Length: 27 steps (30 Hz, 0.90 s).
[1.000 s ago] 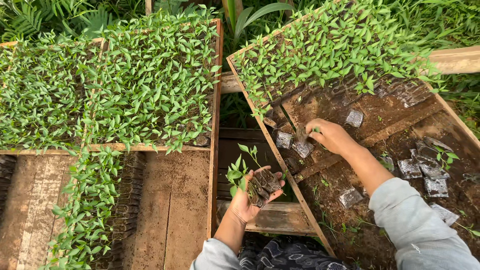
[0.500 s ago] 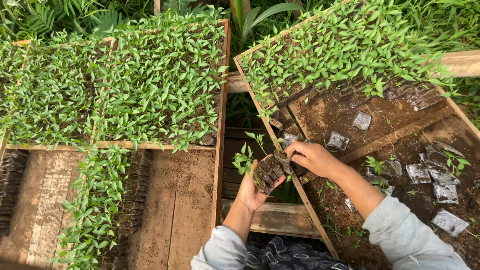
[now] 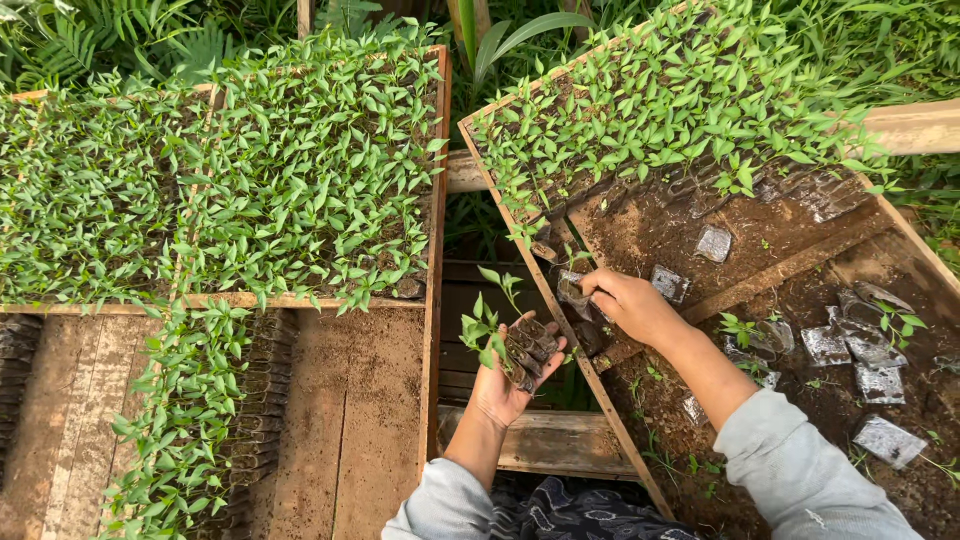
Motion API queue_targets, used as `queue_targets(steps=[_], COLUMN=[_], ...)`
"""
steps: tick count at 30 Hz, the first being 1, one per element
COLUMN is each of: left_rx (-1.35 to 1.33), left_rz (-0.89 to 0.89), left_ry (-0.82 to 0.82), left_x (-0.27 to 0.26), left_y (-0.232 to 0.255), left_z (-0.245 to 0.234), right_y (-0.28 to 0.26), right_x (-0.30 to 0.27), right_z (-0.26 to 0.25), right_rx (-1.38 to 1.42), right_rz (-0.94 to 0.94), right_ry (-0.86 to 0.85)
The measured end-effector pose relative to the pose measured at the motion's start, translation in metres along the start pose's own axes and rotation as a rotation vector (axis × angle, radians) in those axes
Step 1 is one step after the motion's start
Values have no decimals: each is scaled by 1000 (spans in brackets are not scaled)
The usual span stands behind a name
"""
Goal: The person picks up small seedlings from a wooden tray filled with soil and places them into an adjacent empty wooden tray. The person handles the seedlings by hand, carefully arranging them in rows within the new tray.
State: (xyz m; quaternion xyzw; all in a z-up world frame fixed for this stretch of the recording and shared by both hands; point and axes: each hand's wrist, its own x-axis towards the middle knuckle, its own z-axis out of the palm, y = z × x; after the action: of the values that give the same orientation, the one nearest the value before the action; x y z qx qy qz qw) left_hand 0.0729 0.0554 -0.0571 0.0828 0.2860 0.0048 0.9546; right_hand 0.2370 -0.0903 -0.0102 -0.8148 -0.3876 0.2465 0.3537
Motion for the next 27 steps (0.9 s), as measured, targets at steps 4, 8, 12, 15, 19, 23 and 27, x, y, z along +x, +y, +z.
queue_targets(steps=[4, 8, 12, 15, 19, 23, 27], left_rx=[7, 5, 34, 12, 64, 52, 20], left_rz=[-5, -11, 6, -1, 26, 18, -17], left_ry=[8, 22, 32, 43, 50, 84, 32], left_x=[-1, -3, -13, -15, -23, -17, -19], left_y=[3, 3, 4, 5, 5, 6, 3], left_z=[0, 7, 19, 21, 29, 31, 27], right_y=[47, 63, 68, 76, 43, 38, 16], right_x=[16, 15, 14, 18, 13, 11, 19], right_z=[35, 61, 59, 48, 22, 25, -6], right_rx=[-243, -595, -623, -432, -329, -295, -274], right_rz=[-103, -366, -490, -460, -283, -338, 163], right_ry=[-47, 146, 197, 125, -32, -48, 18])
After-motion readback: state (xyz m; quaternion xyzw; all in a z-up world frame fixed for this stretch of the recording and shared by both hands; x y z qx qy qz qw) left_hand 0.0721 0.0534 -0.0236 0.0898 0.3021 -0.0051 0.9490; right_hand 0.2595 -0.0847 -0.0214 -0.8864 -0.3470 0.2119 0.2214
